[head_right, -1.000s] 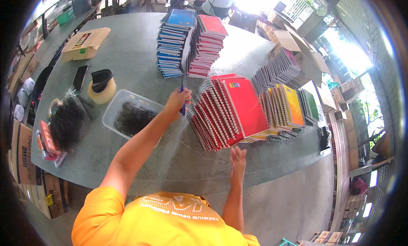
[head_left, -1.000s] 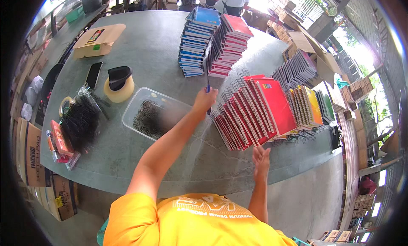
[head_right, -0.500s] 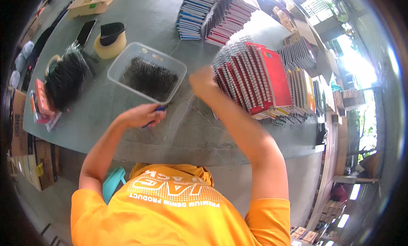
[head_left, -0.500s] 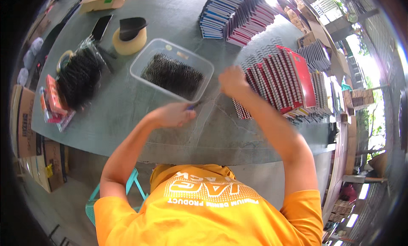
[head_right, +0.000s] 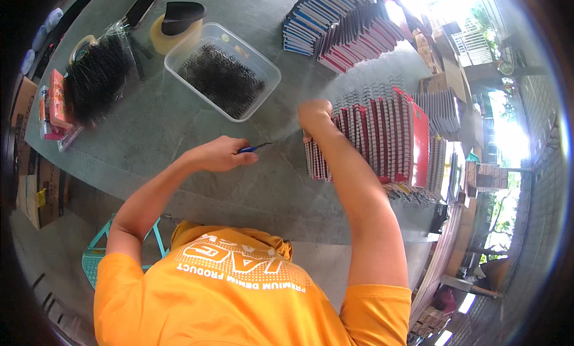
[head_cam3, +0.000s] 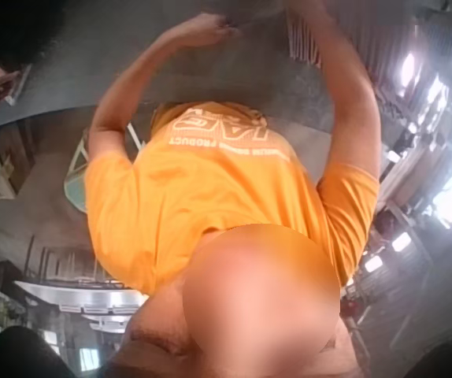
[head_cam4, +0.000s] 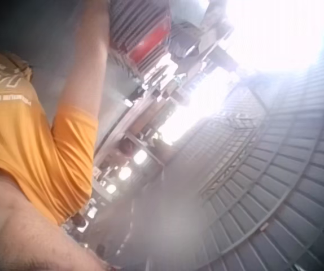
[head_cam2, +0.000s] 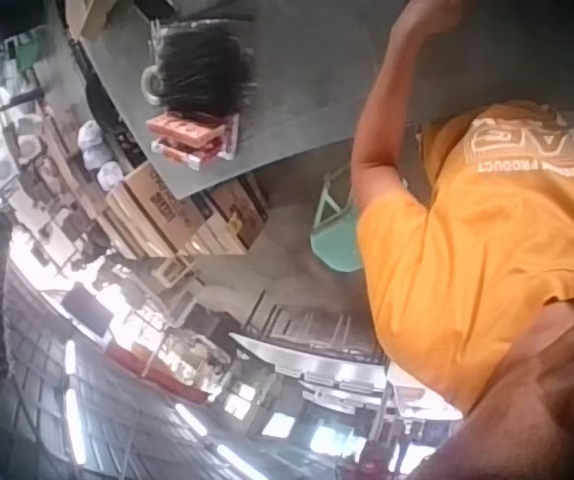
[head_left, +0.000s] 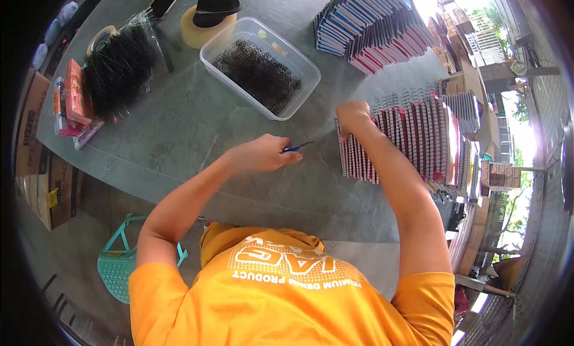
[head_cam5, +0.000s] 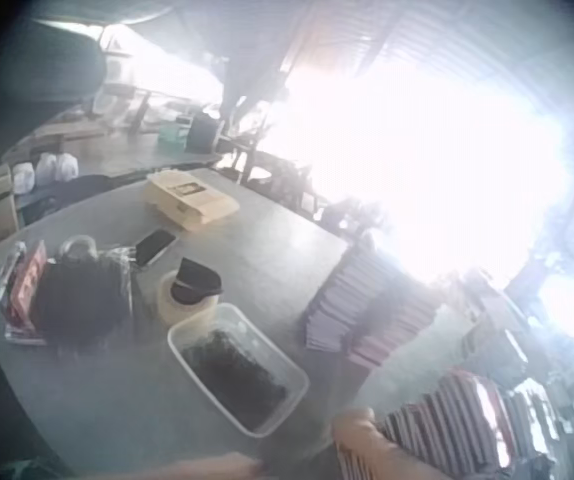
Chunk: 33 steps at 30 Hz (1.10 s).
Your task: The person uses a pair of pliers to cut and bend the ends of plastic spiral bindings on a stack of notebooks.
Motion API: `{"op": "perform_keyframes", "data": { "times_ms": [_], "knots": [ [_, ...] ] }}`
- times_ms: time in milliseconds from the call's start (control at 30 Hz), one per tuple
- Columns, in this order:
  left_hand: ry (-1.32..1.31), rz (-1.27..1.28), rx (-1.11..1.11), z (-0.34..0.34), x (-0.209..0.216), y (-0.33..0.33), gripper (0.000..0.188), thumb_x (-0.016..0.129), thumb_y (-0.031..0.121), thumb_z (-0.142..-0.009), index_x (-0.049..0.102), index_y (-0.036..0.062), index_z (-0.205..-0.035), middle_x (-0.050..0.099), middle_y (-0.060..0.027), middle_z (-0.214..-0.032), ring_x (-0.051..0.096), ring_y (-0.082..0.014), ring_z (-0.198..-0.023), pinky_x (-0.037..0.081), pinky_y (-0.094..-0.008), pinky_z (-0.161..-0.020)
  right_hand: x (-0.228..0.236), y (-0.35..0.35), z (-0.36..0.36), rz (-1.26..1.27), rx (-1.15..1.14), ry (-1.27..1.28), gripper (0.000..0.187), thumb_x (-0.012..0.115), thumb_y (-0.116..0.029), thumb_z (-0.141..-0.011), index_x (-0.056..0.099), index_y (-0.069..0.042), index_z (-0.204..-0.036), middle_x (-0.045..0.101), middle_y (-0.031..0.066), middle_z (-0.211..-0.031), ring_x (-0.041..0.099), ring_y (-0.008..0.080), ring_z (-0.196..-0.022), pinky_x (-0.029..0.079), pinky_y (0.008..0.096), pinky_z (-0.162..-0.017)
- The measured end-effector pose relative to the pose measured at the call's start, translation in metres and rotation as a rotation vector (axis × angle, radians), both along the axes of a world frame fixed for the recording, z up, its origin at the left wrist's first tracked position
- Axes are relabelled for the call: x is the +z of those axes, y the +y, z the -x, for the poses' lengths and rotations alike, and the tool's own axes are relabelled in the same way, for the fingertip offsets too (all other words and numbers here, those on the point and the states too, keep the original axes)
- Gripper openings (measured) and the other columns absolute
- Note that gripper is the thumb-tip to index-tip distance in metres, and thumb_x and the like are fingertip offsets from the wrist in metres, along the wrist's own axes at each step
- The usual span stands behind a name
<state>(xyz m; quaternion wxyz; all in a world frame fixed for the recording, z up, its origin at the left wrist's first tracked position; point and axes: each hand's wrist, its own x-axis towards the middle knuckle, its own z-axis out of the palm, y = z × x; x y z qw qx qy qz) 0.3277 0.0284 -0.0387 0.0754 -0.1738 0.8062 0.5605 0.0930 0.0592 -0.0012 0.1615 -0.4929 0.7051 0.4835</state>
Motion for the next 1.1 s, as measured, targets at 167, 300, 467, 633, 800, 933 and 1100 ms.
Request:
{"op": "perform_keyframes", "data": {
  "times_ms": [167, 300, 467, 633, 800, 933, 1100],
  "knots": [
    [0.048, 0.241, -0.011, 0.022, -0.003, 0.008, 0.041, 0.051, 0.038, -0.086, 0.055, 0.0015, -0.103, 0.058, -0.0173, -0.087, 0.056, -0.0316, -0.085, 0.045, -0.0414, -0.074, 0.003, -0.007, 0.017, 0.117, -0.158, -0.101, 0.056, 0.084, -0.034, -0.057, 0.064, -0.011, -0.105, 0.065, 0.0051, -0.106, 0.062, 0.0218, -0.099, 0.050, 0.0361, -0.078],
    [0.275, 0.708, 0.101, 0.055, -0.019, 0.025, 0.040, 0.055, 0.037, -0.083, 0.055, 0.0031, -0.103, 0.056, -0.0138, -0.097, 0.053, -0.0294, -0.096, 0.045, -0.0401, -0.077, -0.014, -0.016, 0.020, 0.149, -0.178, -0.139, 0.050, 0.082, -0.030, -0.061, 0.065, -0.010, -0.103, 0.064, 0.0082, -0.106, 0.062, 0.0233, -0.097, 0.051, 0.0368, -0.078],
    [0.220, 0.818, -0.016, 0.077, -0.038, 0.015, 0.039, 0.060, 0.034, -0.079, 0.057, 0.0007, -0.100, 0.056, -0.0117, -0.094, 0.052, -0.0276, -0.094, 0.045, -0.0383, -0.074, -0.039, -0.011, 0.053, 0.075, -0.089, -0.216, 0.043, 0.081, -0.032, -0.059, 0.067, -0.003, -0.089, 0.066, 0.0140, -0.095, 0.063, 0.0275, -0.089, 0.050, 0.0382, -0.076],
    [0.286, 0.985, 0.172, 0.095, -0.052, 0.021, 0.035, 0.062, 0.024, -0.070, 0.058, -0.0006, -0.096, 0.055, -0.0109, -0.092, 0.051, -0.0255, -0.089, 0.042, -0.0354, -0.072, -0.025, -0.030, 0.041, 0.104, -0.367, -0.233, 0.042, 0.079, -0.025, -0.063, 0.066, -0.004, -0.098, 0.066, 0.0113, -0.100, 0.062, 0.0266, -0.095, 0.051, 0.0384, -0.078],
    [0.358, 1.038, 0.215, 0.105, -0.050, 0.022, 0.026, 0.058, 0.019, -0.070, 0.060, 0.0020, -0.090, 0.054, -0.0100, -0.088, 0.050, -0.0247, -0.087, 0.039, -0.0369, -0.073, -0.028, -0.031, 0.041, 0.100, -0.255, -0.193, 0.039, 0.079, -0.023, -0.062, 0.067, -0.004, -0.094, 0.067, 0.0126, -0.095, 0.064, 0.0273, -0.091, 0.051, 0.0382, -0.077],
    [0.309, 1.053, 0.072, 0.110, -0.040, 0.017, 0.018, 0.056, 0.019, -0.072, 0.062, 0.0053, -0.082, 0.054, -0.0099, -0.087, 0.050, -0.0251, -0.086, 0.038, -0.0377, -0.071, -0.029, -0.034, 0.046, 0.052, -0.398, -0.282, 0.033, 0.078, -0.020, -0.062, 0.069, -0.005, -0.090, 0.068, 0.0110, -0.089, 0.065, 0.0252, -0.085, 0.052, 0.0366, -0.075],
    [0.292, 0.936, 0.013, 0.124, -0.043, 0.010, 0.015, 0.055, 0.019, -0.074, 0.063, 0.0070, -0.081, 0.056, -0.0083, -0.084, 0.055, -0.0253, -0.078, 0.041, -0.0365, -0.065, -0.039, -0.028, 0.055, 0.090, -0.350, -0.388, 0.019, 0.071, -0.012, -0.063, 0.068, -0.005, -0.080, 0.067, 0.0132, -0.076, 0.066, 0.0217, -0.069, 0.052, 0.0326, -0.062]
  ]
}}
